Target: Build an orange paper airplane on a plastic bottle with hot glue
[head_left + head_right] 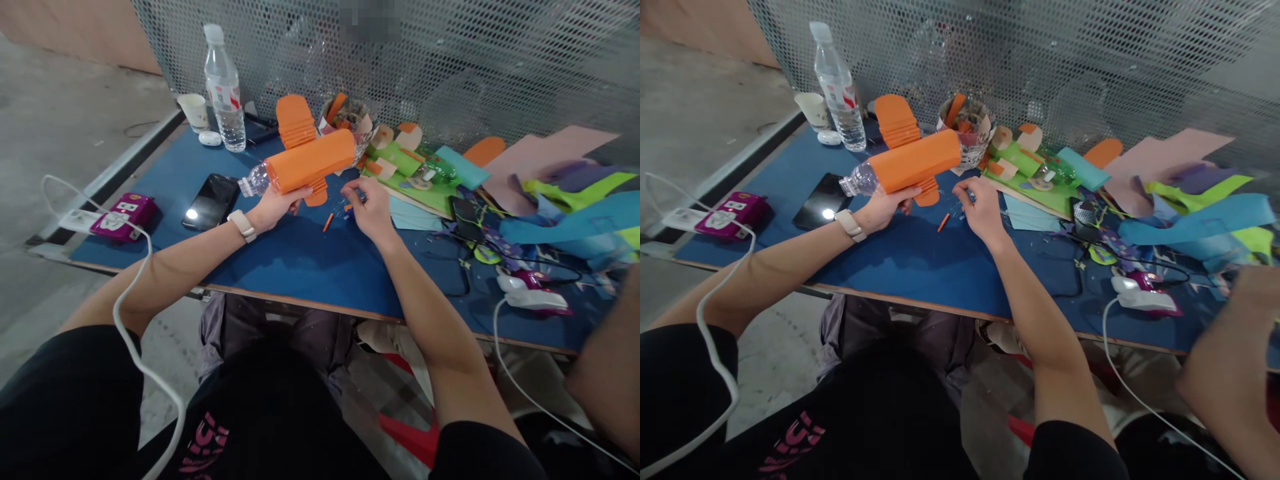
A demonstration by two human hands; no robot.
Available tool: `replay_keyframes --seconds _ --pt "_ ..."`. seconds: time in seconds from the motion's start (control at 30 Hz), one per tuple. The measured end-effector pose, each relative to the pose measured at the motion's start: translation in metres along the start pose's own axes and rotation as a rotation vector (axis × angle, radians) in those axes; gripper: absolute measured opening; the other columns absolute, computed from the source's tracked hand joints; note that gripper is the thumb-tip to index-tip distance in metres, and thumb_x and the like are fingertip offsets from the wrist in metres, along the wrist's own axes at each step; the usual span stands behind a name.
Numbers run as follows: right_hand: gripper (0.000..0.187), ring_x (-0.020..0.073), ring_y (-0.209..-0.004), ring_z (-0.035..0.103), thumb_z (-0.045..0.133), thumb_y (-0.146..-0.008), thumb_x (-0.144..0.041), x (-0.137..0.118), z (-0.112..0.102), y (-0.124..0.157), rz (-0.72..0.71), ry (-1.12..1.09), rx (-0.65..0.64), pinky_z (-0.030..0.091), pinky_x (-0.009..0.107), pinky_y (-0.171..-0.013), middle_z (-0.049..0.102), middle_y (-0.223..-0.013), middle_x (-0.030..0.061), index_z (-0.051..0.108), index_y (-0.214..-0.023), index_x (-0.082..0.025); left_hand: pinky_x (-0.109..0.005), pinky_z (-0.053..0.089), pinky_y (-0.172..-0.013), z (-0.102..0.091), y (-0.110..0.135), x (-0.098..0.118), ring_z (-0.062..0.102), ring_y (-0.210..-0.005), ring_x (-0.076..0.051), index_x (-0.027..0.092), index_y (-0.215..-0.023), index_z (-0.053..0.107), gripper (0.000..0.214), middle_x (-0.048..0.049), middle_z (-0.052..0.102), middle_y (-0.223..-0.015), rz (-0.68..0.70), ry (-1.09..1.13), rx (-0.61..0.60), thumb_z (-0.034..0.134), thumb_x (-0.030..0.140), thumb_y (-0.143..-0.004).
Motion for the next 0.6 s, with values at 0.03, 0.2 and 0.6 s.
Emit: replay_keyframes --seconds 0.03,0.2,0.6 --pt "0.046 0.0388 -0.125 0.079 0.05 -0.126 -0.059 0.002 -0.004 0.0 0.017 -0.017 0.006 0.063 0.058 -0.12 0.086 -0.119 0.0141 0.08 -0.106 -0.03 -0.023 0.043 -0.052 0.0 0.0 0.0 0.04 -0.048 -0.007 0.022 -0.066 0.057 0.051 0.0084 0.048 -0.053 -0.003 0.006 0.004 0.085 0.005 -0.106" --pt "0.049 0.0399 -0.128 0.08 0.052 -0.121 -0.064 0.025 -0.027 -0.003 0.144 0.005 0.049 0.061 0.058 -0.126 0.087 -0.114 0.0149 0.076 -0.095 -0.03 -0.024 0.043 -0.052 -0.002 0.0 0.002 0.041 -0.047 -0.007 0.022 -0.072 0.059 0.047 0.009 0.048 -0.053 -0.007 0.025 0.029 0.081 0.003 -0.109" --pt "0.01 0.041 -0.109 0.087 0.079 -0.098 -0.028 0.075 -0.059 -0.004 0.261 0.066 0.04 0.066 0.062 -0.115 0.091 -0.106 0.0157 0.077 -0.089 -0.027 -0.025 0.041 -0.053 -0.001 0.001 0.006 0.042 -0.049 -0.008 0.022 -0.077 0.06 0.044 0.009 0.05 -0.055 -0.034 0.051 0.046 0.076 0.0 -0.111"
Point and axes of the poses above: each hand's wrist, its own y-axis away from the middle knuckle, its own z-axis out of the palm, x = y × z, the point moved 4 cm from there along -y, towards the middle knuckle
